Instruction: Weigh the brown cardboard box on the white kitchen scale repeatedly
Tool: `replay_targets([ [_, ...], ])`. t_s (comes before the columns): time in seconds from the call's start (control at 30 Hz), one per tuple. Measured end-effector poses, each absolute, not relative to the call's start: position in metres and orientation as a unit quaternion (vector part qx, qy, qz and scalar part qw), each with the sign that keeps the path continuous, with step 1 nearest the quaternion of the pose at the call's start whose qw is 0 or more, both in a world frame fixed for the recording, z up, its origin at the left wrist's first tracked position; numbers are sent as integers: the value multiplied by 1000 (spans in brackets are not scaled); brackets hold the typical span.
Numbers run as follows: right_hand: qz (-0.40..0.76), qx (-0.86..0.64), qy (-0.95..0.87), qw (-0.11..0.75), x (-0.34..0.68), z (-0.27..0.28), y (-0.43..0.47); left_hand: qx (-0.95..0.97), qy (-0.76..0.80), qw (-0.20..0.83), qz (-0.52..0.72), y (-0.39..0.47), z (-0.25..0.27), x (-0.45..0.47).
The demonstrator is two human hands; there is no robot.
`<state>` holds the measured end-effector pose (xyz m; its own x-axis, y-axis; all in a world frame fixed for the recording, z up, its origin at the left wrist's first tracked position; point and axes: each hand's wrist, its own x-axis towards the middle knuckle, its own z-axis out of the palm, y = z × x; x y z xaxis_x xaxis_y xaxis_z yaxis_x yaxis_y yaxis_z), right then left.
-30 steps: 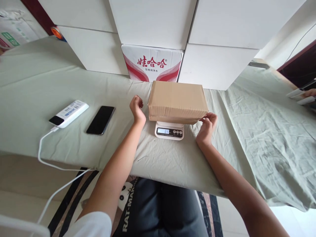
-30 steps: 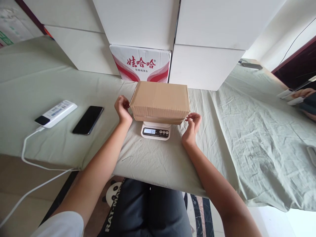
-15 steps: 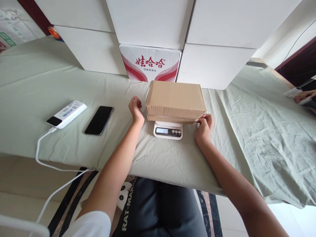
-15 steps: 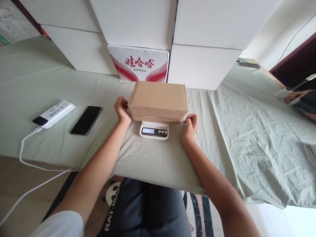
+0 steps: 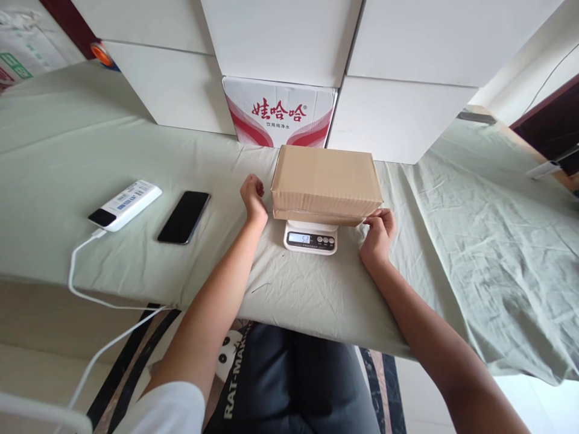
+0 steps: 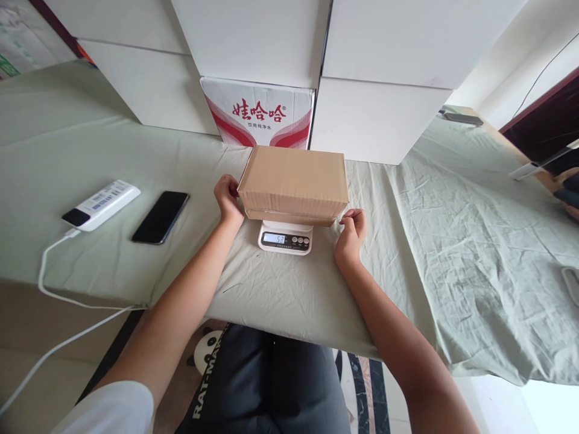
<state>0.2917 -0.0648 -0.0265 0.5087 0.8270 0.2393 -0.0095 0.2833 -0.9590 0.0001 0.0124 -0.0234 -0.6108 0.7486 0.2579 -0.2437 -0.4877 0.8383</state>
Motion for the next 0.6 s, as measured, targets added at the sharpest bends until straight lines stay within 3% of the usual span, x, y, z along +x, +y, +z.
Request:
replay_targets([
  [0.1,272,-517,-402,705,293,-22,-67,312,403,311,802,14,-25,1],
  [0.2,170,-498,-440,728,291,-7,-75,307,412,312,800,17,-26,1],
  [0.33,44,-363,-560,743,268,30,-104,298,419,312,799,22,-29,1],
  [0.43,101,-241,-640,723,240,68,-148,291,426,319,795,26,-31,0],
  [0.53,283,-240,-672,640,231,107,-205,289,417,326,798,28,-33,-1],
  [0.6,294,-297,-699,581,241,127,-240,288,410,326,802,29,-35,-1],
])
